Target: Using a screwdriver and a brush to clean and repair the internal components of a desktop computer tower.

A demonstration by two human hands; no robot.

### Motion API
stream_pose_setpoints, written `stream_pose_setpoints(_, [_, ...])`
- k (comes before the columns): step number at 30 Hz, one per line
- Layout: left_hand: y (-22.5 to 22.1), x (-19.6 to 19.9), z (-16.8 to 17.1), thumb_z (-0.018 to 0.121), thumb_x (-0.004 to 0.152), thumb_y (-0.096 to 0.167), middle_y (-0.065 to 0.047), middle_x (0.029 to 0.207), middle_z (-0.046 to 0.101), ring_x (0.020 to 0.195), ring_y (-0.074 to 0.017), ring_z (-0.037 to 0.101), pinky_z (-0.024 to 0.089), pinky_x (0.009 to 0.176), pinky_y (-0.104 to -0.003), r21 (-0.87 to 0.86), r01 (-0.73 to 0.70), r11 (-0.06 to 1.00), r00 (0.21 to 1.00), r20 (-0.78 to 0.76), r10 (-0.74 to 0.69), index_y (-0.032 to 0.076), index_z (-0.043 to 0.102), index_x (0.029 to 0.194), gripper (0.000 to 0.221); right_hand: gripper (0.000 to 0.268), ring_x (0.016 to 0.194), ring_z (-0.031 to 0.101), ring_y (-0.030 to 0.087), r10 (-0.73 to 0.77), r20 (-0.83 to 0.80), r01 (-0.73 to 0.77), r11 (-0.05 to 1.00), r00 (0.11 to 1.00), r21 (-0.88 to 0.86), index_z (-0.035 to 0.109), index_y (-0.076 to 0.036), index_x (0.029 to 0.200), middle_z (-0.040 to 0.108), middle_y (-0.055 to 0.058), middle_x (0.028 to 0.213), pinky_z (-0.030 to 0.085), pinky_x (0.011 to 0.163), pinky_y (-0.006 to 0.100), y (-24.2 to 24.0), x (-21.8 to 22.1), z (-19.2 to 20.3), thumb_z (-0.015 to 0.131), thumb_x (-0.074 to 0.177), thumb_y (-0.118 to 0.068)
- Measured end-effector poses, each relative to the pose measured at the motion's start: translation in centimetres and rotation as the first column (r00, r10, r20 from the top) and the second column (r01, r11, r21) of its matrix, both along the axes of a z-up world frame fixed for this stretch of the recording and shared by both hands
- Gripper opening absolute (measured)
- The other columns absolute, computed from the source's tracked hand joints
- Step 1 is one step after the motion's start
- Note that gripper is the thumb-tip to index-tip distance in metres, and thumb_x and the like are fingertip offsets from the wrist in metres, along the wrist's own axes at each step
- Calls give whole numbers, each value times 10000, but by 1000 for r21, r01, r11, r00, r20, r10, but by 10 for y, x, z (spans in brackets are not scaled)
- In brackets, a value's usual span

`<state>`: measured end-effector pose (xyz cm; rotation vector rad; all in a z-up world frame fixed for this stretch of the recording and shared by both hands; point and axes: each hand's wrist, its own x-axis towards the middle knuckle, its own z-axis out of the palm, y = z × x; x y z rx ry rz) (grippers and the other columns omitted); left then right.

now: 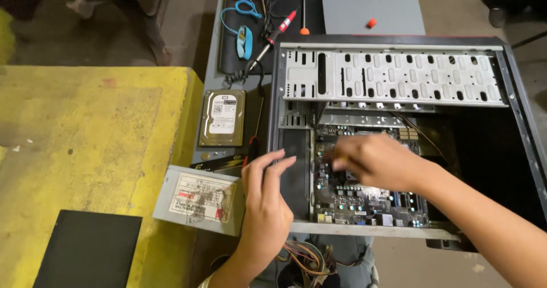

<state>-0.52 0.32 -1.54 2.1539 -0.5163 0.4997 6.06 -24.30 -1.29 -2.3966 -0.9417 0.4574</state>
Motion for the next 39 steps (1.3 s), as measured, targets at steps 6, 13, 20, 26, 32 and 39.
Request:
stream_pose_setpoints(6, [-1, 1, 0, 409, 986, -126, -180, 1237, 560, 1148, -337, 568, 473, 1052, -452, 0, -45, 999, 999, -6, 45, -10, 631, 1202, 331, 368, 507, 662, 194, -52, 353, 110, 983, 934, -147, 673, -75, 1247, 681, 13, 930, 503, 309, 346, 7, 5, -10, 540, 1015, -326])
stream_pose_setpoints(13, [-3, 4, 1, 399, 977, -146, -186, 1246, 537, 1181, -334, 538, 490, 1061, -436, -3, -26, 1000, 1000, -3, 26, -39, 608, 1228, 344, 358, 880, 772, 249, 33, 28, -36, 992, 999, 122, 715, -84, 1070, 766, 65, 1028, 630, 761, 401, 8, 5, 9, 501, 1011, -365])
stream_pose_setpoints(20, [-4, 4, -4, 406, 981, -147, -183, 1260, 544, 1195, -318, 553, 479, 1082, -429, -39, -29, 999, 1000, -6, 28, -45, 539, 1302, 362, 322, 719, 724, 319, 41, 9, -38, 978, 999, -203, 662, -105, 1176, 666, 26, 1087, 581, 581, 486, 15, 0, -3, 530, 1009, -347])
stream_pose_setpoints(26, [-2, 5, -11, 353, 1016, -97, -211, 1263, 538, 1214, -343, 553, 393, 1134, -497, -59, 12, 998, 999, -32, -14, -34, 477, 1356, 368, 302, 566, 637, 271, -77, 258, 62, 996, 963, 64, 646, -141, 1175, 634, -2, 912, 476, 497, 412, 14, -4, -6, 484, 1024, -346])
stream_pose_setpoints(32, [-3, 5, -7, 365, 993, -129, -206, 1261, 544, 1208, -338, 552, 478, 1093, -445, -69, 10, 998, 1000, -20, -12, -46, 504, 1327, 371, 292, 831, 741, 261, 13, -134, -12, 1000, 991, 10, 720, -94, 1054, 697, 39, 1000, 581, 755, 409, 18, -3, 0, 529, 1016, -312])
stream_pose_setpoints(39, [-3, 6, -4, 411, 995, -135, -208, 1243, 553, 1205, -335, 564, 498, 1098, -433, -61, 28, 998, 999, 24, -27, -70, 539, 1299, 336, 243, 830, 748, 238, -139, 114, 116, 976, 984, 184, 686, -114, 1155, 682, 35, 1094, 604, 743, 377, 22, -6, -5, 535, 1011, -237])
